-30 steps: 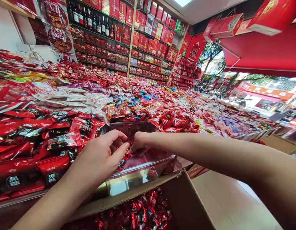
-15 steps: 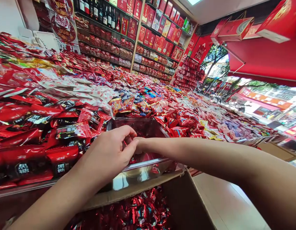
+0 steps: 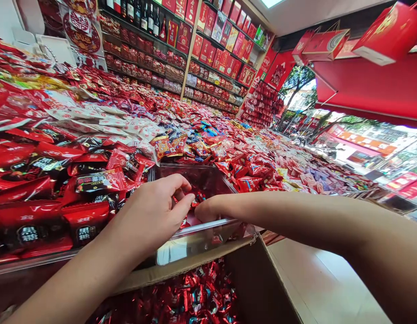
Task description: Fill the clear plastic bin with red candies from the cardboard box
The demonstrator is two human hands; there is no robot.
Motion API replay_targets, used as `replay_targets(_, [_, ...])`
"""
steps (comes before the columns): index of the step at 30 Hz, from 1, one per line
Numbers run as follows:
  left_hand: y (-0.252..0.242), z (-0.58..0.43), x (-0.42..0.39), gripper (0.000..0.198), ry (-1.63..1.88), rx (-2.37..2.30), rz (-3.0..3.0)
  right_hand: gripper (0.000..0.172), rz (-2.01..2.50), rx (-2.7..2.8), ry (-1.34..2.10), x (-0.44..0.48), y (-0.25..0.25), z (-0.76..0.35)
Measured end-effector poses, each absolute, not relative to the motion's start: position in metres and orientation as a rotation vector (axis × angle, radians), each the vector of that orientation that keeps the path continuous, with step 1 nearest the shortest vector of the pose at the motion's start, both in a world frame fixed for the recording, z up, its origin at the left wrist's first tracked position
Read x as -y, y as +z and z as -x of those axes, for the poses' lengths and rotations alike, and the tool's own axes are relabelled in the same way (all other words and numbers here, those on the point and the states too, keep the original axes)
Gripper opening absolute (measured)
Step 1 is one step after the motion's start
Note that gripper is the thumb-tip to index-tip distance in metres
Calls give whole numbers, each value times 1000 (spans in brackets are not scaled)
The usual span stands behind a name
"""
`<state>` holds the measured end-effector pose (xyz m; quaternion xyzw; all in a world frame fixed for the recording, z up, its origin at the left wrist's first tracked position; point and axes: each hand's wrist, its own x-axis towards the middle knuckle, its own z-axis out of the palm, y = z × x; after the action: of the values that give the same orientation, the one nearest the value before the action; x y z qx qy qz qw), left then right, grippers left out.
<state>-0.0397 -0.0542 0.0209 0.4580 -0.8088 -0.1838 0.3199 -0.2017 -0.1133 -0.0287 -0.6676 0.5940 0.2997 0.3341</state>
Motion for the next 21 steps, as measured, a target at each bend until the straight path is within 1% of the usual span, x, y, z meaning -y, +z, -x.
replay_targets(2, [20, 40, 54, 17, -484, 2132, -1203, 20, 1792, -1517, 864, 115, -29, 199])
replay_targets(5, [21, 40, 54, 17, -477, 2133, -1193, 20, 1871, -1512, 872, 117, -28, 195])
replay_targets(9, [23, 40, 53, 19, -475, 2142, -1202, 15, 1832, -1436, 922, 117, -23, 197])
replay_targets(13, [23, 40, 53, 19, -436, 2137, -1216, 27, 1771, -1302, 995, 117, -21, 202])
replay_targets(17, [21, 39, 55, 20, -433, 2133, -1222, 25, 1699, -1231, 1086, 124, -30, 206])
replay_targets(21, [20, 37, 55, 18, -400, 2129, -1226, 27, 1655, -1254, 1078, 130, -38, 210])
